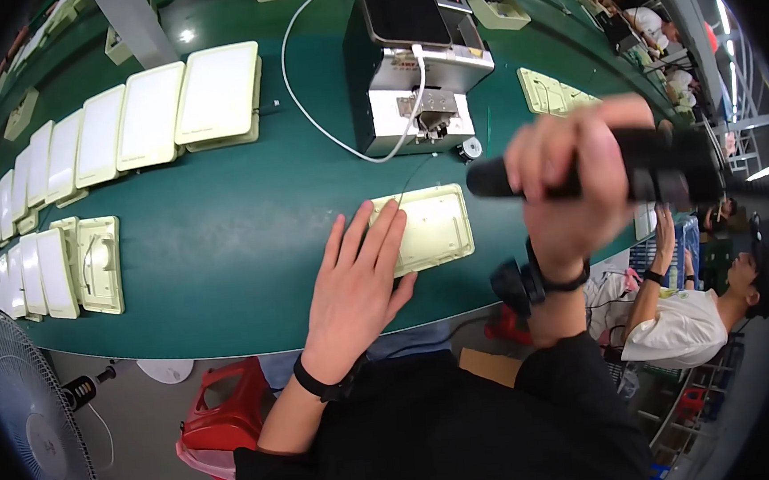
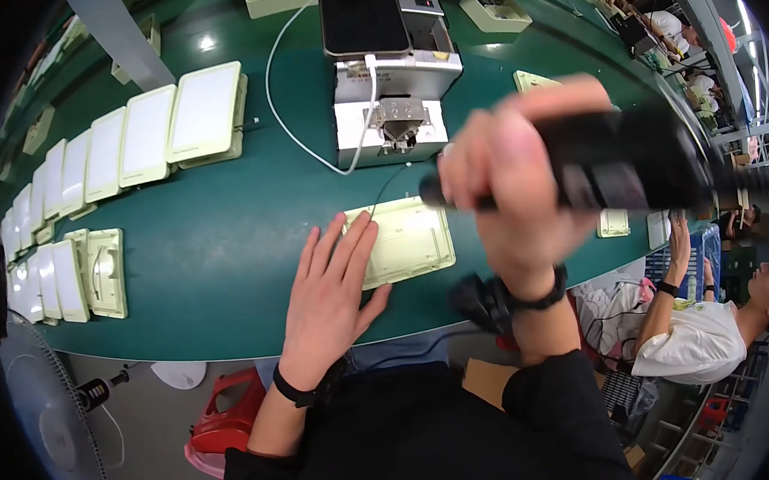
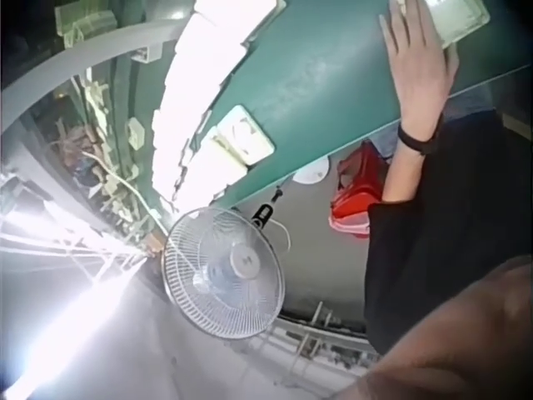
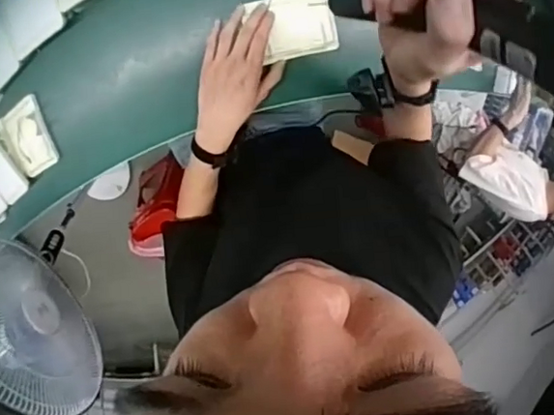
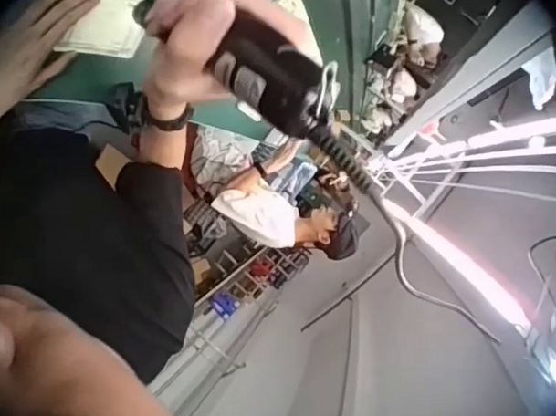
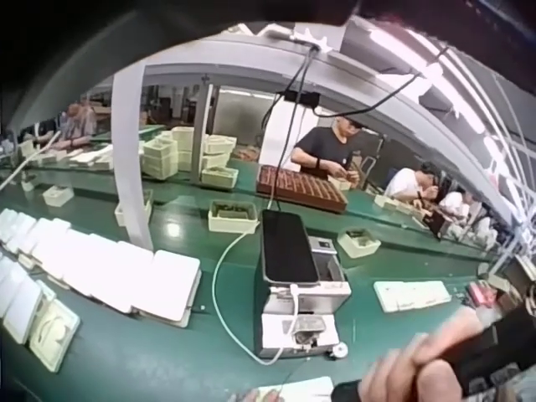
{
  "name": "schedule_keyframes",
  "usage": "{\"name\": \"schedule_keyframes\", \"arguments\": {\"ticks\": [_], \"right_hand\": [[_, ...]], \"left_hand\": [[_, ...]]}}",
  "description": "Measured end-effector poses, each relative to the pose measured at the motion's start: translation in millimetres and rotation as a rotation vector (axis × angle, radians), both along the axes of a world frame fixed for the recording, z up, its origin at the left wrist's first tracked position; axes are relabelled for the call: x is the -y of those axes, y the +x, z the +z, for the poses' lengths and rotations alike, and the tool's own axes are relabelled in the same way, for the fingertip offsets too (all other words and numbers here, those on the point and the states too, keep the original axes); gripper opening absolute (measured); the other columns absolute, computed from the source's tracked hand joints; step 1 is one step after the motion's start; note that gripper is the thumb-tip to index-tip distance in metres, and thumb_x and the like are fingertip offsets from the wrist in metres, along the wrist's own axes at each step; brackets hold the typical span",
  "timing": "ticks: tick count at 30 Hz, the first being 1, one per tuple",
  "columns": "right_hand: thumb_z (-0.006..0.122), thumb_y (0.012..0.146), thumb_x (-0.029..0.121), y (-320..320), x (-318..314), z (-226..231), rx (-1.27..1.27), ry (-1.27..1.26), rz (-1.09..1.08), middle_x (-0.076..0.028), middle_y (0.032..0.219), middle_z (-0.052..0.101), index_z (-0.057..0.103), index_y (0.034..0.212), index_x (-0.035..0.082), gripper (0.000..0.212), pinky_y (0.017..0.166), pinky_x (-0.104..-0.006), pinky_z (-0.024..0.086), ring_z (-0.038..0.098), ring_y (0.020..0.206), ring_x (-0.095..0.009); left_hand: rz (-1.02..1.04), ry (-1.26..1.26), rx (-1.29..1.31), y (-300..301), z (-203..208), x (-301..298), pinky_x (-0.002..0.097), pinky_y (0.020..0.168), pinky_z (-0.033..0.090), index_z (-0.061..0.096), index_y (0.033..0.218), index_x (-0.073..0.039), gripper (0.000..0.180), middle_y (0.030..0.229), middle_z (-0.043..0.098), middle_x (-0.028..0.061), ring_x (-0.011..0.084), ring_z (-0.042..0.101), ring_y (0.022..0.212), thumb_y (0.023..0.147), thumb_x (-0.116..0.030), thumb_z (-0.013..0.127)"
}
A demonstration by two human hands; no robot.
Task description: The person picks up a plastic panel, places it on the work surface, and uses a power screwdriver to drive screws into it. They then move the panel to a row on the left and repeat the process with several more panels.
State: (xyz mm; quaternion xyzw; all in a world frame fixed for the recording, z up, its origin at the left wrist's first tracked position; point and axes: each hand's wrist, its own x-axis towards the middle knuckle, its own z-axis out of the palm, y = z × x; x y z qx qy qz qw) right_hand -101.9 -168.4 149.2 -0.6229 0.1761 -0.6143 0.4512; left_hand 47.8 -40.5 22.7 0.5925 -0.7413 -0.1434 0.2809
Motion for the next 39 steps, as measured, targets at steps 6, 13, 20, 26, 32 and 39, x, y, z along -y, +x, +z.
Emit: {"name": "schedule_keyframes", "arguments": {"ticks": [6,13,20,26,32,39], "right_hand": [[0.067,0.102,0.022,-48.4,-64.6,-8.2,-0.077,0.116,0.073,-0.006,0.066,0.053,0.045,0.107,0.008,0.027,0.048,-0.0328,0.045,0.048,0.049,-0.016],[0.066,0.101,0.025,-52.9,-68.6,-32.2,-0.173,0.137,-0.039,-0.004,0.063,0.051,0.045,0.105,0.01,0.026,0.046,-0.0322,0.044,0.047,0.047,-0.014],[0.068,0.101,0.026,-50.1,-70.3,-39.9,-0.176,0.149,-0.082,-0.003,0.064,0.052,0.043,0.102,0.011,0.03,0.047,-0.032,0.045,0.048,0.048,-0.014],[0.069,0.101,0.025,-51.5,-69.2,-41.6,-0.163,0.16,-0.06,-0.004,0.063,0.052,0.045,0.104,0.01,0.029,0.047,-0.0309,0.044,0.048,0.048,-0.014],[0.065,0.101,0.011,-27.9,-24.0,-2.7,0.14,-0.012,0.205,-0.006,0.072,0.053,0.048,0.104,0.004,0.018,0.055,-0.0352,0.048,0.055,0.058,-0.018],[0.055,0.102,0.015,37.5,42.1,4.2,-0.088,-0.111,-0.177,-0.004,0.067,0.048,0.05,0.105,0.006,0.011,0.052,-0.0364,0.044,0.046,0.051,-0.016]], "left_hand": [[-0.004,0.013,-0.013,-2.5,-4.4,3.4,0.0537,0.125,0.031,0.047,0.153,-0.004,0.072,0.158,0.049,0.013,0.0376,0.041,0.15,0.09,-0.023,0.074],[-0.008,0.026,-0.013,-4.2,-3.8,4.4,0.0548,0.124,0.032,0.047,0.153,-0.004,0.074,0.157,0.05,0.0137,0.0388,0.041,0.15,0.087,-0.018,0.076],[-0.03,0.026,0.023,0.6,-0.1,7.6,0.0544,0.122,0.036,0.048,0.152,-0.003,0.074,0.156,0.05,0.0126,0.0379,0.044,0.147,0.085,-0.017,0.076],[-0.05,0.013,0.082,4.7,0.5,5.3,0.0534,0.123,0.036,0.049,0.152,-0.004,0.073,0.157,0.049,0.0123,0.0375,0.045,0.146,0.085,-0.017,0.076],[-0.046,0.002,-0.016,6.9,-2.4,2.2,0.0551,0.123,0.036,0.048,0.152,-0.006,0.075,0.156,0.05,0.0125,0.0386,0.043,0.147,0.085,-0.017,0.077],[-0.064,0.011,-0.065,13.7,0.5,2.0,0.0518,0.124,0.035,0.052,0.148,-0.002,0.07,0.154,0.05,0.0138,0.0369,0.044,0.145,0.085,-0.02,0.076]]}}
